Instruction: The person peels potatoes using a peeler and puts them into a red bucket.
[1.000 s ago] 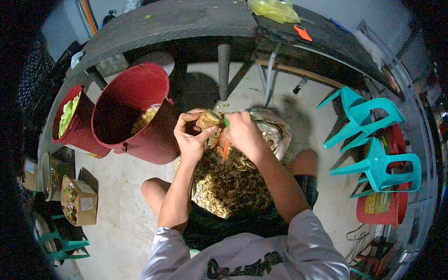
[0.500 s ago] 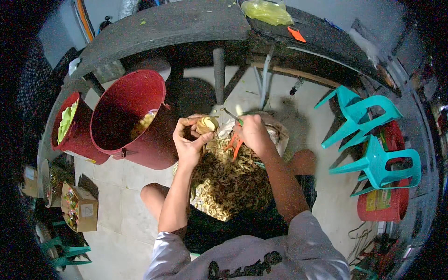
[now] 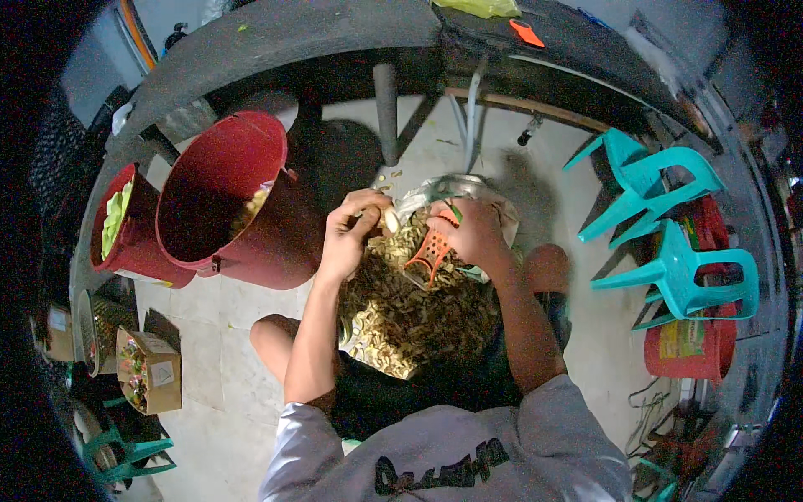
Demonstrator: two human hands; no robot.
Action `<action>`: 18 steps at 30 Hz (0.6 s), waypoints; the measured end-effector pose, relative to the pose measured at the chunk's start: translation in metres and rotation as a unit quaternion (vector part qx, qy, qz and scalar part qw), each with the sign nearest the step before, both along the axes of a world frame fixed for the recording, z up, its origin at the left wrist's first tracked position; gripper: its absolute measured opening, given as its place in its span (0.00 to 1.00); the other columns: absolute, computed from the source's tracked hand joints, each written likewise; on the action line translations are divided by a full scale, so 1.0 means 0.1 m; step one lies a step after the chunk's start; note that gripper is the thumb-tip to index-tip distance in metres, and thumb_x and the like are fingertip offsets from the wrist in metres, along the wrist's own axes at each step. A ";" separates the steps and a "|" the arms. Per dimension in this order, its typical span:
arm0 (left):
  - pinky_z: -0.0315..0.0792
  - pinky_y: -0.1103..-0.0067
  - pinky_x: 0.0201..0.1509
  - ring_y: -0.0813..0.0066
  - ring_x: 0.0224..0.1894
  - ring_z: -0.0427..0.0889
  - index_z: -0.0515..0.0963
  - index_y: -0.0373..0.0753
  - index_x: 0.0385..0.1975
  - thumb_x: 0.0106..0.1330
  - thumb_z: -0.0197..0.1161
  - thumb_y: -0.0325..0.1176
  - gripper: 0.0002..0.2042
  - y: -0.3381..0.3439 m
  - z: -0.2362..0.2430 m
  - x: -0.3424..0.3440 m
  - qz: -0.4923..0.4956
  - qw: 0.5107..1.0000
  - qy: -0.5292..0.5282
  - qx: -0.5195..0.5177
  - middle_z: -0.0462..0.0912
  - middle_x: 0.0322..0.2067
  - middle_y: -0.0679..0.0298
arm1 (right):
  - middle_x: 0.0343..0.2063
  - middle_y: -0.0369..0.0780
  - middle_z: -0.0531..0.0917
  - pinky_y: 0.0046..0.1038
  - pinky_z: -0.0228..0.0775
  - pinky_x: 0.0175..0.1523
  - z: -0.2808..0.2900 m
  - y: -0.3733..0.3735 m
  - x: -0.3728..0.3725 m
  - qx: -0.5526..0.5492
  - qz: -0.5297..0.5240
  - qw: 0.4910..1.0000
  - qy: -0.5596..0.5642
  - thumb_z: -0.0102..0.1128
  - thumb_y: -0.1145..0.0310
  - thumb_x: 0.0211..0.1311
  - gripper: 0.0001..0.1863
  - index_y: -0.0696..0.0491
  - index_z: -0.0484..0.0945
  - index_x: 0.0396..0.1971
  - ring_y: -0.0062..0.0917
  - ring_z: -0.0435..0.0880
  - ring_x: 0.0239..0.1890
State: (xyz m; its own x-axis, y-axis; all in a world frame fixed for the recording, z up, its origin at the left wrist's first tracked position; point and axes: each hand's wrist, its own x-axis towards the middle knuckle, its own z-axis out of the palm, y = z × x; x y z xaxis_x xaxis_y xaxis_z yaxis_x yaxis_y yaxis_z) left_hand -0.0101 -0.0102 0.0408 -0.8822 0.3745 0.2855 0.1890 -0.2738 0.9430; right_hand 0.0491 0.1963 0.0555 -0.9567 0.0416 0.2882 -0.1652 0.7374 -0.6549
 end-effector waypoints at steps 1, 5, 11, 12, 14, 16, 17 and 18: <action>0.76 0.77 0.48 0.72 0.44 0.76 0.79 0.33 0.36 0.65 0.56 0.25 0.06 0.01 -0.05 -0.02 -0.002 1.000 -0.002 0.000 0.77 0.39 0.63 | 0.25 0.44 0.81 0.31 0.70 0.36 -0.02 0.03 0.02 0.000 -0.009 1.000 0.005 0.67 0.66 0.49 0.10 0.56 0.81 0.28 0.34 0.80 0.28; 0.69 0.71 0.54 0.65 0.46 0.75 0.78 0.36 0.44 0.63 0.55 0.23 0.11 -0.02 -0.30 -0.14 0.104 0.962 0.134 -0.212 0.77 0.41 0.59 | 0.26 0.48 0.81 0.41 0.68 0.40 -0.14 0.14 0.02 0.000 -0.029 1.000 -0.006 0.65 0.59 0.52 0.13 0.53 0.81 0.32 0.45 0.79 0.32; 0.75 0.73 0.54 0.69 0.47 0.76 0.68 0.34 0.55 0.60 0.59 0.21 0.22 0.00 -0.10 -0.03 -0.112 0.969 -0.196 0.100 0.73 0.48 0.58 | 0.31 0.38 0.82 0.31 0.72 0.42 -0.09 0.40 -0.09 -0.153 -0.106 0.982 0.028 0.68 0.62 0.49 0.15 0.53 0.78 0.36 0.26 0.81 0.36; 0.75 0.73 0.55 0.68 0.47 0.76 0.68 0.33 0.55 0.59 0.59 0.20 0.22 -0.01 -0.12 -0.04 -0.135 0.956 -0.222 0.136 0.73 0.49 0.58 | 0.32 0.38 0.82 0.30 0.72 0.42 -0.05 0.41 -0.16 -0.202 -0.106 0.974 0.014 0.68 0.63 0.50 0.16 0.54 0.78 0.37 0.27 0.81 0.36; 0.74 0.74 0.54 0.70 0.49 0.75 0.69 0.33 0.54 0.55 0.63 0.20 0.24 0.00 -0.15 -0.04 -0.166 0.935 -0.267 0.163 0.74 0.49 0.58 | 0.33 0.39 0.82 0.30 0.72 0.43 0.00 0.35 -0.19 -0.250 -0.107 0.962 0.001 0.68 0.64 0.51 0.17 0.55 0.77 0.39 0.27 0.81 0.37; 0.73 0.76 0.52 0.70 0.47 0.77 0.70 0.33 0.54 0.54 0.63 0.17 0.24 0.02 -0.15 0.00 -0.153 0.947 -0.242 0.149 0.75 0.48 0.59 | 0.33 0.39 0.82 0.28 0.72 0.43 0.07 0.18 -0.21 -0.310 -0.077 0.947 -0.008 0.67 0.67 0.52 0.14 0.55 0.78 0.38 0.25 0.81 0.37; 0.73 0.78 0.51 0.71 0.45 0.78 0.71 0.33 0.53 0.53 0.62 0.14 0.24 0.03 -0.15 0.01 -0.138 0.957 -0.216 0.135 0.76 0.47 0.59 | 0.33 0.39 0.82 0.28 0.72 0.43 0.01 0.18 -0.26 -0.311 -0.078 0.947 -0.007 0.67 0.67 0.52 0.14 0.55 0.78 0.38 0.25 0.81 0.37; 0.71 0.80 0.50 0.74 0.44 0.79 0.73 0.33 0.50 0.52 0.65 0.14 0.23 0.04 -0.15 0.00 -0.145 0.953 -0.233 0.131 0.77 0.47 0.61 | 0.33 0.39 0.83 0.27 0.72 0.43 -0.04 0.17 -0.33 -0.259 -0.053 0.964 0.011 0.66 0.68 0.54 0.12 0.56 0.78 0.37 0.24 0.81 0.36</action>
State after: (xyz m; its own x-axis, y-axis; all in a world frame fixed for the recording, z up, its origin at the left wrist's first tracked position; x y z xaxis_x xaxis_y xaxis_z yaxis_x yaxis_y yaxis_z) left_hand -0.0103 -0.0066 0.0257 -0.8060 0.5920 0.0050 -0.3534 -0.4879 0.7982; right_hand 0.0165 0.2131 0.0519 -0.9329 0.2823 0.2237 -0.1258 0.3267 -0.9367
